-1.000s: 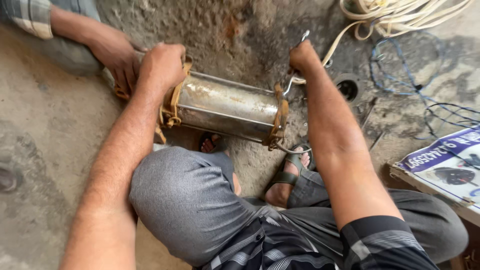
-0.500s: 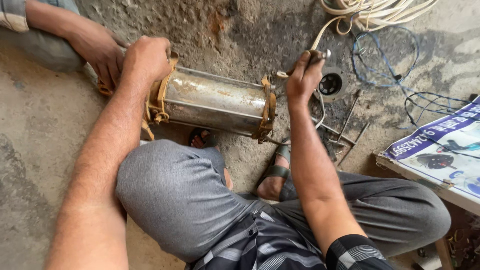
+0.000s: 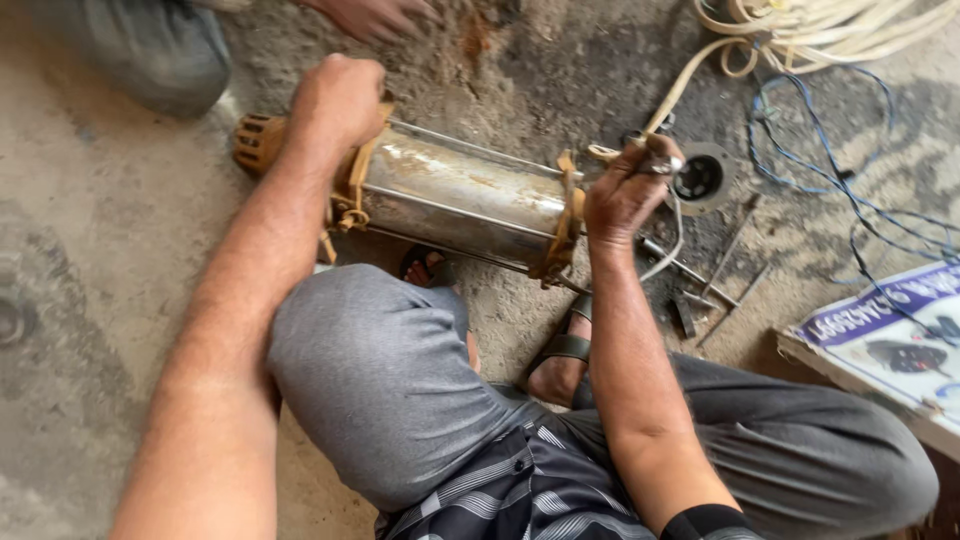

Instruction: The person sits on the floor and uses two wrenches to loosen and tighten bolts on a cylindrical metal water pump. They rotate the pump to access different bolt locations and continue adjusting the fasteners throughout the clip.

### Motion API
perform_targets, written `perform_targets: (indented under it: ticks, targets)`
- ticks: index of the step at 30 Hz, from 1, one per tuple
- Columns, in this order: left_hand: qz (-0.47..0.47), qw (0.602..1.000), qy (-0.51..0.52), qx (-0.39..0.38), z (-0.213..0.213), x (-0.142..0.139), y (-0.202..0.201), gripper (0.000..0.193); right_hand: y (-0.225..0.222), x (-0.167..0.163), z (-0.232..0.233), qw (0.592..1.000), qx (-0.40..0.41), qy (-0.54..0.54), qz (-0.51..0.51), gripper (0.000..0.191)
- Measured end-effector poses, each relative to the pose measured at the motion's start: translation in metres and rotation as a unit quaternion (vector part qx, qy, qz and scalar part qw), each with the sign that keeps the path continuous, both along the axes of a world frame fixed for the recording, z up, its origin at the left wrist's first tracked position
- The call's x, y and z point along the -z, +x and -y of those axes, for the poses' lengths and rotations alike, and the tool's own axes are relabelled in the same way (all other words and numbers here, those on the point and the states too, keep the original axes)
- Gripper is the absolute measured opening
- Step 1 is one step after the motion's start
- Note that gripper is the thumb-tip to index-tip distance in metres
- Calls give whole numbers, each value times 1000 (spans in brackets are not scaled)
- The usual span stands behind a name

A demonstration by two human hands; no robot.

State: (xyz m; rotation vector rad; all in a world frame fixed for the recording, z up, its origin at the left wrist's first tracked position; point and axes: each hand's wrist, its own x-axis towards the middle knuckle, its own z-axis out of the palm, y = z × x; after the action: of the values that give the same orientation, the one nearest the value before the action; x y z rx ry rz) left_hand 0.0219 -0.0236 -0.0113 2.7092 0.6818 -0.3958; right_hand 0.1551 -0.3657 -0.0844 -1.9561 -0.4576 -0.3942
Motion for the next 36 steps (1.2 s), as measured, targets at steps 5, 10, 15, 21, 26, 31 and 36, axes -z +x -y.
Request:
perform_targets:
  ticks: [5,10,15,21,26,31,36]
  targets:
    - [17,999,25,21,1,3,0,19,20,-1,-5,993,14,-90,-76,8]
    - [-39,999,-1,-4,5,11,2,18,80,2,-18,966,-62,-189,-163,33]
    - [-43,999,7,2,3,11,2,20,114,-3,-65,896,-102,-284,-326,31]
    - [-97,995,-23,-24,1,-3,10,27,121,-30,-78,802,-98,-284,-517,33]
    - [-54,998,-27,-29,4,-5,3,22,110,-25,-37,976,-24,-85,-199,19]
    - [-47,999,12,-5,3,-3,5,26,68,-21,-3,987,-26,-9,-156,20]
    - [-49,999,-10,-21,7,-2,4,32,13,-15,13,986,-42,71,-144,19]
